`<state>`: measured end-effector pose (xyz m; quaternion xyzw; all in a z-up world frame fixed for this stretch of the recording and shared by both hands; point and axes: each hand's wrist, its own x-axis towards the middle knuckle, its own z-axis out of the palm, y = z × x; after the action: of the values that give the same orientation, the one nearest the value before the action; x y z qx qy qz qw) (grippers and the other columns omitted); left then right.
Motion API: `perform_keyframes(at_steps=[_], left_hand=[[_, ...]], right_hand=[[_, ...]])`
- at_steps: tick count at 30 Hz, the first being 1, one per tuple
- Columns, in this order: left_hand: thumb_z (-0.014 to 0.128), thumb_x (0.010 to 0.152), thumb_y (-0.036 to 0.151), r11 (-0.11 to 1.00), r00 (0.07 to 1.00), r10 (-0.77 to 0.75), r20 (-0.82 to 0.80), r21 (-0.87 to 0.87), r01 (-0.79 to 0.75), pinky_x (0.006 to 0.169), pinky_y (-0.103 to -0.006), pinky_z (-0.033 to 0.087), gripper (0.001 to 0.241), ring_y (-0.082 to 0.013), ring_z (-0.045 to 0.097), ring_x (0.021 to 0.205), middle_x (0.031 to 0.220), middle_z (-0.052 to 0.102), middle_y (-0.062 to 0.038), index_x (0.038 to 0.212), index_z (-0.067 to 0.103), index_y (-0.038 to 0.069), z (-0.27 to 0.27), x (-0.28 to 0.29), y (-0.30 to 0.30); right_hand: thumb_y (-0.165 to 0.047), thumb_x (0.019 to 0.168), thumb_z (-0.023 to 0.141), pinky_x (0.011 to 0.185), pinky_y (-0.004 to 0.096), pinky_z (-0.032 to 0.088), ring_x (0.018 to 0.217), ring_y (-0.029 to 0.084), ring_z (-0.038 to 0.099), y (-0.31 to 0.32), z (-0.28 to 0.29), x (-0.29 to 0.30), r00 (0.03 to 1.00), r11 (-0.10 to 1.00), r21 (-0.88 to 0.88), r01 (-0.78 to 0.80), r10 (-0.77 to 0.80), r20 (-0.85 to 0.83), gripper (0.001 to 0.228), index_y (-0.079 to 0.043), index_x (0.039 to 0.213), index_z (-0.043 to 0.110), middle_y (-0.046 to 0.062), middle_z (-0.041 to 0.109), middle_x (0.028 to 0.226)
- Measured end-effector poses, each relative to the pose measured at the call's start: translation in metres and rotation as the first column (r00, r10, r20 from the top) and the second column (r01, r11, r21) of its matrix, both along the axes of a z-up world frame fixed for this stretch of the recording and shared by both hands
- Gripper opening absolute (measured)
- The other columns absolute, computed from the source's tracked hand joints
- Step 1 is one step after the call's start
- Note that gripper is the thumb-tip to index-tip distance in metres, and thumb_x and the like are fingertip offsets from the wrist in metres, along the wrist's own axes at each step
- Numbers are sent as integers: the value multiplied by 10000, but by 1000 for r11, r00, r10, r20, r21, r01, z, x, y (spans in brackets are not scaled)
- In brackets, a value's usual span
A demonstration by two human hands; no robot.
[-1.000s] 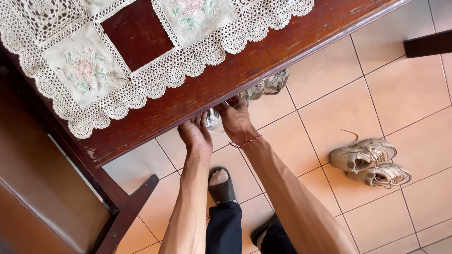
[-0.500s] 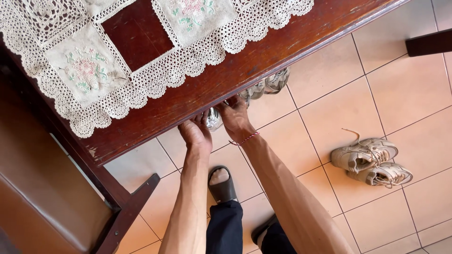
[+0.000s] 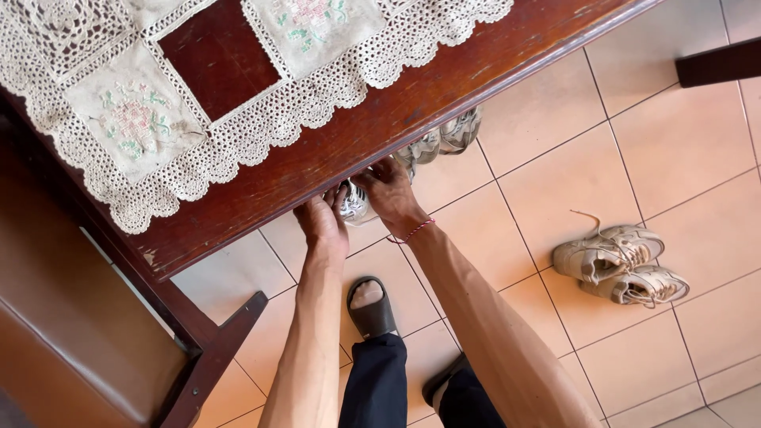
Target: Arranging furniture and organizing items such as a table cloth, towel, and shoes on a balcony.
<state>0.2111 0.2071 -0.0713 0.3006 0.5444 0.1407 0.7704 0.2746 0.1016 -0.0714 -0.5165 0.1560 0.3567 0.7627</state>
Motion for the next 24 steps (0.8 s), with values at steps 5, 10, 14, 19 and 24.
perform_keyframes(at_steps=[5, 10, 14, 19, 24], left_hand=[[652, 930, 350, 998, 998, -63, -11, 6, 63, 1012, -415, 530, 681, -251, 632, 1188, 1374, 585, -100, 1504, 351, 140, -5, -9, 0], [675, 952, 275, 988, 989, -148, 28, 44, 147, 1032, -424, 522, 687, -252, 626, 1242, 1434, 585, -104, 1545, 390, 78, 2, -3, -5], [621, 951, 325, 995, 995, -99, -17, 16, 100, 1045, -427, 490, 660, -253, 568, 1312, 1442, 537, -64, 1519, 321, 175, 28, 8, -9], [613, 947, 305, 990, 990, -139, -17, 27, 140, 1076, -442, 469, 619, -273, 531, 1368, 1454, 529, -76, 1492, 358, 159, 22, 5, -9], [594, 976, 242, 986, 985, -169, 27, -9, 169, 1095, -421, 457, 572, -264, 528, 1383, 1466, 549, -110, 1493, 429, 62, 30, 9, -13]], right_hand=[[100, 890, 606, 1035, 339, 515, 1180, 202, 608, -11, 19, 5, 995, 995, -42, -91, 90, -32, 490, 41, 1373, 551, 131, 645, 1363], [80, 904, 605, 1089, 301, 478, 1239, 170, 601, -16, 10, 7, 996, 998, 35, -60, 62, -63, 479, 46, 1377, 536, 121, 630, 1385], [104, 873, 656, 1058, 360, 512, 1186, 239, 606, -12, 10, 5, 993, 1000, 4, 22, -22, -115, 477, 45, 1329, 529, 159, 632, 1328], [84, 888, 633, 1094, 358, 500, 1251, 251, 592, -16, 16, 3, 996, 998, 37, -60, 62, -58, 483, 39, 1359, 535, 169, 621, 1368], [86, 918, 574, 1141, 354, 445, 1363, 236, 517, -18, 39, 7, 989, 989, -2, -147, 147, -8, 525, 21, 1434, 505, 145, 571, 1463]])
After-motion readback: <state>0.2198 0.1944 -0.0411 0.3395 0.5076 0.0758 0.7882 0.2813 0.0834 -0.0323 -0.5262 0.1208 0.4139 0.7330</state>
